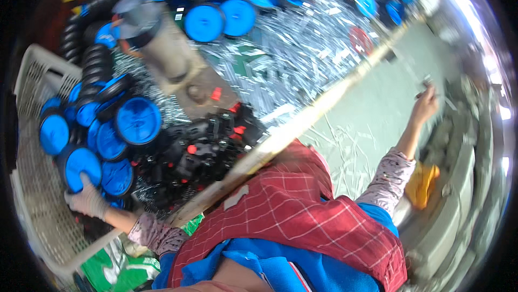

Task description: The person repeatedly picks up black plastic housings and metal springs, inserts the springs into the housings, and places the assembled units into a white basket. They also handle blue-capped coiled hoses, moving them between piles and into the basket.

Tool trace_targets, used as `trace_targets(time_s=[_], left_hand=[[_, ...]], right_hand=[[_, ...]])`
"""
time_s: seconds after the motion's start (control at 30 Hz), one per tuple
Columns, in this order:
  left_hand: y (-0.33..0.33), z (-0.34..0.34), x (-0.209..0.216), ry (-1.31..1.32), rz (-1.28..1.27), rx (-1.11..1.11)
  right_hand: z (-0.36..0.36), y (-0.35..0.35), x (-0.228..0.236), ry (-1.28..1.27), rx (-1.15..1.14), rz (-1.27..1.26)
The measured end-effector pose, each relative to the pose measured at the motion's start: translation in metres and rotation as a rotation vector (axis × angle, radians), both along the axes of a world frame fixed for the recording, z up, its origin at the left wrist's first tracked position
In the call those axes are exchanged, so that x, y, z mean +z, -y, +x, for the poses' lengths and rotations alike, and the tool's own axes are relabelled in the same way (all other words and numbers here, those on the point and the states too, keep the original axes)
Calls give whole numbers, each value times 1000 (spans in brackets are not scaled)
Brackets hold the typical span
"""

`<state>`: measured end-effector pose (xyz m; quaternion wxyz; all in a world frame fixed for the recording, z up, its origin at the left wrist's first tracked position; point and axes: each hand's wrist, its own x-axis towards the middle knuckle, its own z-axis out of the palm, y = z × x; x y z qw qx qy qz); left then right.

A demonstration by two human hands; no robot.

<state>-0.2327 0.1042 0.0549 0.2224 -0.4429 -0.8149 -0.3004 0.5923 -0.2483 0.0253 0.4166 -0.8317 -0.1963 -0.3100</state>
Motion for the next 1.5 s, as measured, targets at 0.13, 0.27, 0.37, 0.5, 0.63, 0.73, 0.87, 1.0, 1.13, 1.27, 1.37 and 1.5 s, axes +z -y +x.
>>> trace_targets(time_s=[0.13,0.27,0.37,0.5,0.63,0.73,0.87,1.0,1.13,1.27,1.37,1.5], left_hand=[[-11,10,-9,59,-96,127],[-2,14,9,-3,-120,44],[5,26,17,-104,-28,-105],[94,114,37,61,288,-226],[161,158,-7,227,371,-412],[191,175,-31,327,297,-562],[189,203,-61,583,396,-663],[176,231,-84,1064,270,-790],[155,263,-90,1147,224,-968],[140,264,-100,1176,197,-1031],[137,254,-109,1303,172,-965],[147,234,-135,1144,87,-868]], right_hand=[[55,223,-143,-652,-164,-1027],[17,184,-178,-422,-97,-1139],[-3,66,-136,-217,281,-663],[-80,-97,-71,-121,934,-375],[-134,-145,-64,246,1485,-509],[-164,-173,-84,442,1774,-557],[-198,-208,-97,557,2125,-591],[-208,-231,-104,573,2224,-610],[-210,-255,-113,682,2124,-624],[-220,-273,-114,749,2003,-550],[-222,-286,-117,713,2002,-505],[-229,-309,-114,655,1987,-474]])
